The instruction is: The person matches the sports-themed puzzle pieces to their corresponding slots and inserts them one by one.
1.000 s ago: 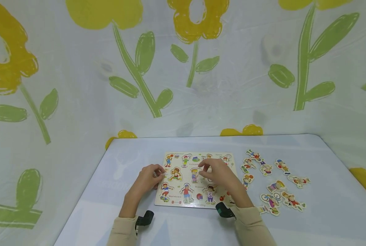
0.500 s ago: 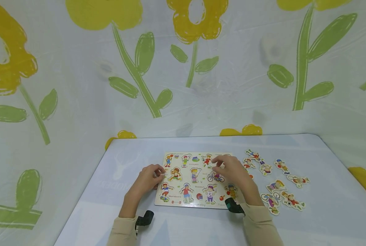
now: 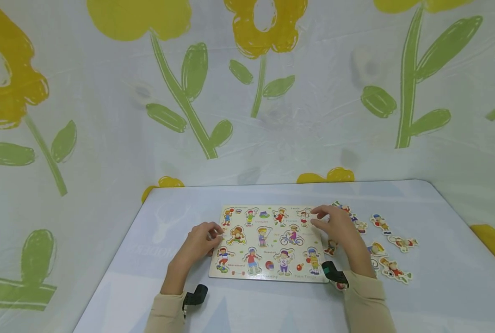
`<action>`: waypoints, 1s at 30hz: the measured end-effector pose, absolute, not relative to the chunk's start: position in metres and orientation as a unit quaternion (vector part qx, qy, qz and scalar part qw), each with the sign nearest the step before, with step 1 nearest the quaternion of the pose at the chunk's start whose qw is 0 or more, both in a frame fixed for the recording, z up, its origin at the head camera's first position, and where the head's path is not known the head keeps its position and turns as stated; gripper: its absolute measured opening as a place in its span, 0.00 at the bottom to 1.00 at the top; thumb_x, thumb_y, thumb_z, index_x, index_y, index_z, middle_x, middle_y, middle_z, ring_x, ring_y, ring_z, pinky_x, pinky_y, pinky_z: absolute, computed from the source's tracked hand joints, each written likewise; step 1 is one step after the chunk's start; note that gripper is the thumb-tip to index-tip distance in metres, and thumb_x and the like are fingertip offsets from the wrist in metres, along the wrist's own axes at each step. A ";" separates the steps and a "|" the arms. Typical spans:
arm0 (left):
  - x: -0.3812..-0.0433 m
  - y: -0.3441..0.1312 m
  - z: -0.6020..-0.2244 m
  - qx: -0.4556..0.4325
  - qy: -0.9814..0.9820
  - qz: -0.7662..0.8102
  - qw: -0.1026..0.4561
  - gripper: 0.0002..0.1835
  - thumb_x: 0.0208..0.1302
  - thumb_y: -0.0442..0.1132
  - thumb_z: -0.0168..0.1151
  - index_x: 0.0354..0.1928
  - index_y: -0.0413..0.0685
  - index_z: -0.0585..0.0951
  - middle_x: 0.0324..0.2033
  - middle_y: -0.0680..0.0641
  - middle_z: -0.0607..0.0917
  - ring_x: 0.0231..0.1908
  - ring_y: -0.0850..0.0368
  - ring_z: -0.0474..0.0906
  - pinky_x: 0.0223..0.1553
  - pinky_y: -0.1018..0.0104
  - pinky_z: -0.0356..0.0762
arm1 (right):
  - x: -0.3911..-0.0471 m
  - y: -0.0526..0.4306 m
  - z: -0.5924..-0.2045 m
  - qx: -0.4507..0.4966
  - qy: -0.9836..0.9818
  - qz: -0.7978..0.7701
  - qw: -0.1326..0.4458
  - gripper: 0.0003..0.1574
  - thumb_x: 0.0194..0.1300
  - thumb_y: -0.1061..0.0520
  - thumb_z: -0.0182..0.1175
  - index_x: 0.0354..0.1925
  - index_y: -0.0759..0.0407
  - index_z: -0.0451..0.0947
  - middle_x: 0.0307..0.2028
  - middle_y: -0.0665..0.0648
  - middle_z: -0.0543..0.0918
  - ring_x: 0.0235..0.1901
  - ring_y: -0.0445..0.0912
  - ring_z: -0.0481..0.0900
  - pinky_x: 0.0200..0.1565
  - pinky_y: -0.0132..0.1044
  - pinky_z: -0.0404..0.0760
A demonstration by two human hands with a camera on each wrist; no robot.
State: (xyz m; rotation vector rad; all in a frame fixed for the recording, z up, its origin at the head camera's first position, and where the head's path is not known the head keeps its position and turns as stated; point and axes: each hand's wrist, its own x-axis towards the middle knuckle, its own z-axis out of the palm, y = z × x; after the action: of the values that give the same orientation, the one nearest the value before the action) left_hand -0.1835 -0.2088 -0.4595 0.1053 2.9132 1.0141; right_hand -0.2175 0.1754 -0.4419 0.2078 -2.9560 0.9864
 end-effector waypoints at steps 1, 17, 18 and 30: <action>-0.183 -0.209 -0.459 0.034 0.943 0.329 0.027 0.07 0.62 0.38 0.66 0.42 0.48 0.82 0.32 0.49 0.78 0.23 0.59 0.72 0.20 0.70 0.72 | -0.218 0.178 -0.443 0.064 -0.947 0.314 0.011 0.20 0.64 0.51 0.65 0.53 0.55 0.80 0.44 0.60 0.84 0.37 0.50 0.76 0.40 0.44 0.76; -0.182 -0.209 -0.460 0.040 0.943 0.328 0.024 0.07 0.61 0.36 0.66 0.41 0.48 0.82 0.32 0.49 0.79 0.24 0.59 0.71 0.20 0.70 0.71 | -0.212 0.210 -0.443 0.012 -0.946 0.322 0.041 0.17 0.66 0.54 0.62 0.52 0.58 0.81 0.47 0.64 0.83 0.44 0.56 0.76 0.42 0.46 0.76; -0.183 -0.209 -0.460 0.039 0.943 0.329 0.024 0.07 0.61 0.36 0.66 0.41 0.48 0.82 0.32 0.49 0.79 0.24 0.59 0.72 0.20 0.70 0.71 | -0.211 0.212 -0.443 0.009 -0.945 0.323 0.046 0.17 0.66 0.54 0.62 0.51 0.59 0.81 0.47 0.64 0.83 0.44 0.56 0.77 0.42 0.46 0.75; -0.184 -0.208 -0.459 0.029 0.942 0.332 0.029 0.07 0.62 0.37 0.66 0.41 0.48 0.82 0.32 0.49 0.78 0.23 0.59 0.72 0.20 0.70 0.72 | -0.212 0.221 -0.448 -0.010 -0.949 0.314 0.038 0.16 0.67 0.52 0.62 0.49 0.59 0.82 0.44 0.65 0.84 0.42 0.56 0.76 0.43 0.48 0.74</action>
State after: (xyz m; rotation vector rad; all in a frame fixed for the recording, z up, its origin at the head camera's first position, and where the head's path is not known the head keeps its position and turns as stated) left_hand -0.1837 -0.2079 -0.4590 0.0908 2.9077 1.0245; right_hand -0.2120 0.2208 -0.4478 -0.0319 -2.9109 0.9628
